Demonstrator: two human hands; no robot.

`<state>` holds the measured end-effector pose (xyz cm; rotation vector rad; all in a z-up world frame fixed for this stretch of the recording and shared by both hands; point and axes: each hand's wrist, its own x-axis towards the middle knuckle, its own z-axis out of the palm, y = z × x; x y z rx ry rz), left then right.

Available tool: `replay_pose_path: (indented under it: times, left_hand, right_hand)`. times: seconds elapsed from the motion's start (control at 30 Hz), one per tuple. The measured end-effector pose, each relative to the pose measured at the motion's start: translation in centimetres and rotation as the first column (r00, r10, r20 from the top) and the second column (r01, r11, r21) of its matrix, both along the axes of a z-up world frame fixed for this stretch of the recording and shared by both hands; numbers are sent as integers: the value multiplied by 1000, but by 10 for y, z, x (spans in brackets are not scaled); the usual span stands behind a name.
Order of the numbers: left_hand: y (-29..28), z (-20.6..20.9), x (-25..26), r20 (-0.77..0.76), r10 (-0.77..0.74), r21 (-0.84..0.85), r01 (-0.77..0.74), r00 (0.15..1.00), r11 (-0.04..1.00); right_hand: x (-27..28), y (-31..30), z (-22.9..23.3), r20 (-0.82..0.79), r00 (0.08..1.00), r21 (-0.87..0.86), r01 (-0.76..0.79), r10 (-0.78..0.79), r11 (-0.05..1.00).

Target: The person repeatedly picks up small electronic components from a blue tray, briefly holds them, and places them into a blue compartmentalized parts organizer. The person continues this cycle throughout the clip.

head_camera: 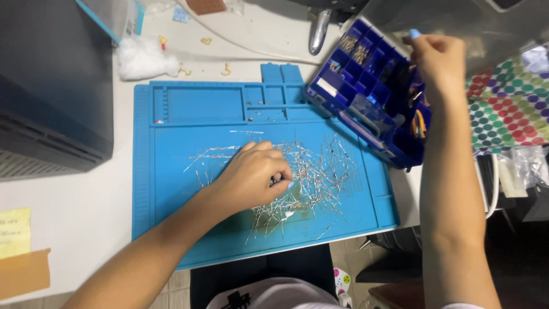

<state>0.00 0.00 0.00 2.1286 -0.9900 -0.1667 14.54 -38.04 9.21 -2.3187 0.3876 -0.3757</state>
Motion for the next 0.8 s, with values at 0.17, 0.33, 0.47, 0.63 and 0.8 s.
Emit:
replay_pose_path:
  times: [0.17,0.33,0.47,0.63,0.8]
  left_hand:
    - [0,-7,5,58,77,-8,-77,995,997]
    - [2,-7,10,29,132,23,-133,991,991]
    - [3,-1,9,-10,38,21,-38,999,999]
    - [2,2,-1,-30,-124,97,127,992,987]
    - [2,2,-9,50,-186,48,183,981,982]
  right_hand:
    - [-95,53,24,-4,987,-14,-160,160,987]
    - [-176,100,7,-79,917,72,-387,392,919]
    - [-215,120,-21,-152,763,-27,-638,628,769]
    - [-244,135,-43,-67,736,25,-674,674,738]
    - [-257,140,-49,-47,796,46,-602,604,797]
